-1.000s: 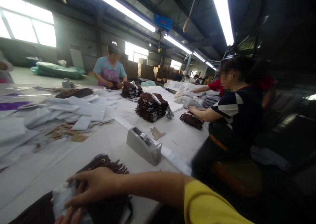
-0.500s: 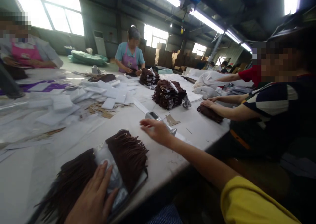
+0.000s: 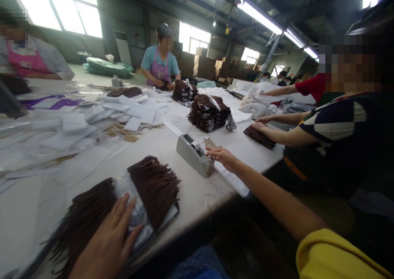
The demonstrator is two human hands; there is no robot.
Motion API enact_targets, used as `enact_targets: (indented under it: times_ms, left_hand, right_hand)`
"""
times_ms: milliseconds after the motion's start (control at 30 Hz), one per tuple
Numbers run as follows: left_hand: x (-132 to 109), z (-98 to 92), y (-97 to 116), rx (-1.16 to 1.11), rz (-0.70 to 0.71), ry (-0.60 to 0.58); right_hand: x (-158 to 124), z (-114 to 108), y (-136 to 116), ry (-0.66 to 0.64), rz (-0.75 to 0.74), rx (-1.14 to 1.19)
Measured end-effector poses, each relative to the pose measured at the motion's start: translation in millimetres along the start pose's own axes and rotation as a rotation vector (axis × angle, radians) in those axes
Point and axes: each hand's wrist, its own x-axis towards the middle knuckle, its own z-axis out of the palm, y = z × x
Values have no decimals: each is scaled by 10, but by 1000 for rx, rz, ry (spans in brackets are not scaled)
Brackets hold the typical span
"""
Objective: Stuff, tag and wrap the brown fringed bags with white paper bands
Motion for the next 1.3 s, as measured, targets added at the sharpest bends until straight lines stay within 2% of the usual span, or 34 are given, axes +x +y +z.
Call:
enact_targets:
  times_ms: [100,267,367,467,567,667,767,833,900,1000,1067,1167,1300]
  left_hand:
    - [1,-9,5,-3,-5,-6]
    - [12,-21,15,-15,-8,-12]
    - [20,-32,25,-41,-20,-5]
    - [34,-48,38,-50,-24,-14]
    - [48,-65,48,-48,-21,-18]
    - [52,-74,45,-49,-15,-13]
    - [36,-63,35,-63,-3,-10]
    - [21,-46,33,-82,-9,-5]
    - [11,-32,37,-113,-30,4]
    - [18,-33,50,-152,-58,9]
    - [32,-54,62,-154,-67,-1]
    - [51,-111,97,-129,-78,-29]
    - [85,-208,166,-110,-148,-103]
  right_hand:
    - [-84,17,-77,58,-18,95]
    - [-381,-41,-161,159,-79,250]
    - [-541,-94,-110,127,14,318]
    - [-620,-110,59,108,156,392]
    - [-607,-66,279,144,184,303]
    - [-550,-10,449,198,132,180]
    - [-561,-25,508,271,59,69]
    - [-643,-86,472,304,-47,-77]
    - [-759,-160,366,288,-285,-379]
    - [-881,-203,81,146,-771,-915]
    - [-876,-139,-158,-7,-1004,-1101]
    - [-749,123,-503,-258,-1231,-1191]
    - [-462,718,-820,-574,-1360,-1149]
